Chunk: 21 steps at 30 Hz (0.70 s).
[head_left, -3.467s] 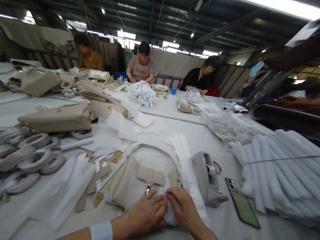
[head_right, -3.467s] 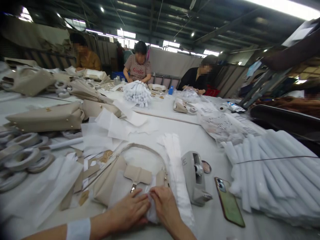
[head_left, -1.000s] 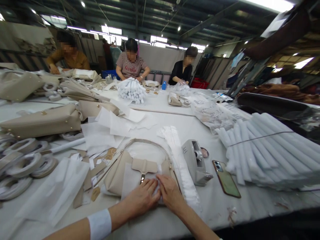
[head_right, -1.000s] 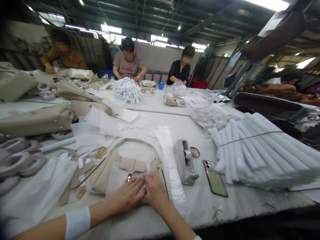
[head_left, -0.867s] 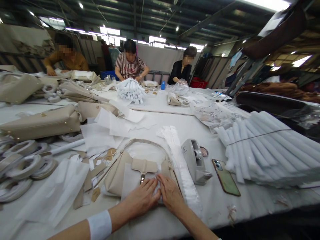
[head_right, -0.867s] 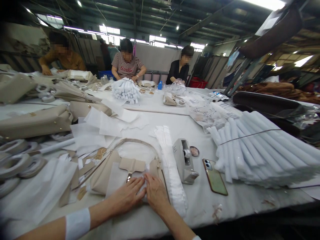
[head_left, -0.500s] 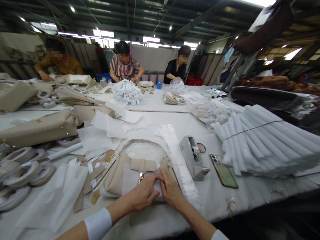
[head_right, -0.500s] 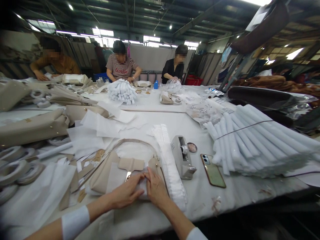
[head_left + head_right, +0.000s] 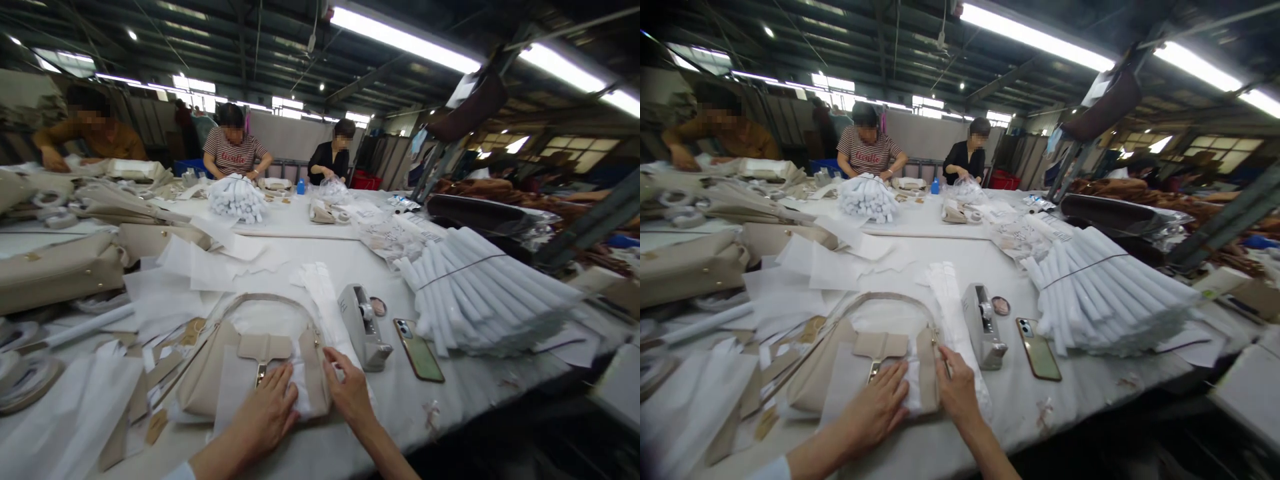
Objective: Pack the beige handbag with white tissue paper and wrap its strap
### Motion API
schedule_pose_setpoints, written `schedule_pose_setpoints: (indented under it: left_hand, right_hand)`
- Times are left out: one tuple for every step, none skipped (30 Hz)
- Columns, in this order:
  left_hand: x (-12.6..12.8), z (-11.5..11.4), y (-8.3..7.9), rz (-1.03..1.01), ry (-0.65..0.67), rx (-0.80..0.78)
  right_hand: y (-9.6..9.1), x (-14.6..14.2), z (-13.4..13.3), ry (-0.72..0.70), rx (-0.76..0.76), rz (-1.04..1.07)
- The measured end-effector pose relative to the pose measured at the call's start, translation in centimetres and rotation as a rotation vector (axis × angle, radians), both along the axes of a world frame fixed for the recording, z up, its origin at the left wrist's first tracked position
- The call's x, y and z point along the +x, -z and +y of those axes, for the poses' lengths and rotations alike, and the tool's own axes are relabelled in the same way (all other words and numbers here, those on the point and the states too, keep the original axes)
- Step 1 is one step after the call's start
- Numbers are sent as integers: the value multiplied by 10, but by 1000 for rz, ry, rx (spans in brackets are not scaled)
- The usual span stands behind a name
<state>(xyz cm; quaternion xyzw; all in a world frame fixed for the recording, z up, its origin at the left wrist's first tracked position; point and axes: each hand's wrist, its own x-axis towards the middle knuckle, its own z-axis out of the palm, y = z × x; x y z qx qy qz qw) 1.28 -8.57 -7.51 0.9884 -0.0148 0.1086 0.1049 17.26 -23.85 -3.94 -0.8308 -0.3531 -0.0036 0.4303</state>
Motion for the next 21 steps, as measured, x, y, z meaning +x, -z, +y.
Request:
schedule_pose_setpoints:
  left_hand:
    - [0,0,2,-2,1,-5]
    - [0,0,3,-4,3,-6]
    - [0,-1,5,-9,2,-5]
    - [0,-1,6,-15,-2,-4]
    - [0,-1,7,-22,-11,-3]
    - [0,-1,8,-27,-20,-5]
    - [1,-1,9,-29,-27,-7]
    - [1,-1,10,-25,-31,-8]
    - [1,-1,11,-16,-31,-8]
    - [1,-1,12,-7,-32,-7]
    - [2,-1,13,2,-31,-6]
    - [2,-1,14,7,-31,-6]
    - [2,-1,15,11,-34,-9]
    - [2,-1,17,14,-37,-11]
    - [2,0,18,19,-40,-12]
    - [2,0,20,25,-42,-10]
    - [2,-1,21,32,-44,-5]
    - [2,-1,22,38,-46,1]
    - [2,-1,23,40,-45,6]
    - [2,-1,24,38,-43,9]
    - [3,-1,25,33,-42,10]
  right_hand:
    - [-8,13,-12,136,23,14]
    - [-15,28,-24,277,33,25]
    - [-22,44,-37,407,32,37]
    - [-28,59,-48,512,10,58]
    - [-32,74,-58,559,-14,73]
    - [-35,87,-65,572,-40,94]
    - [-36,97,-70,555,-67,118]
    - [-35,105,-72,519,-87,144]
    - [-34,111,-73,478,-103,174]
    - [-33,115,-71,438,-113,202]
    - [-31,117,-69,403,-116,227]
    - [-29,117,-66,378,-114,248]
    - [-28,118,-64,362,-110,267]
    - [-28,118,-61,353,-105,286]
    - [-28,118,-59,349,-98,304]
    - [-28,119,-58,350,-90,321]
    - [-29,119,-57,353,-80,336]
    - [-30,120,-57,360,-69,348]
    - [-30,120,-56,370,-56,357]
    - [-31,121,-56,384,-43,362]
    - [-31,121,-57,401,-30,363]
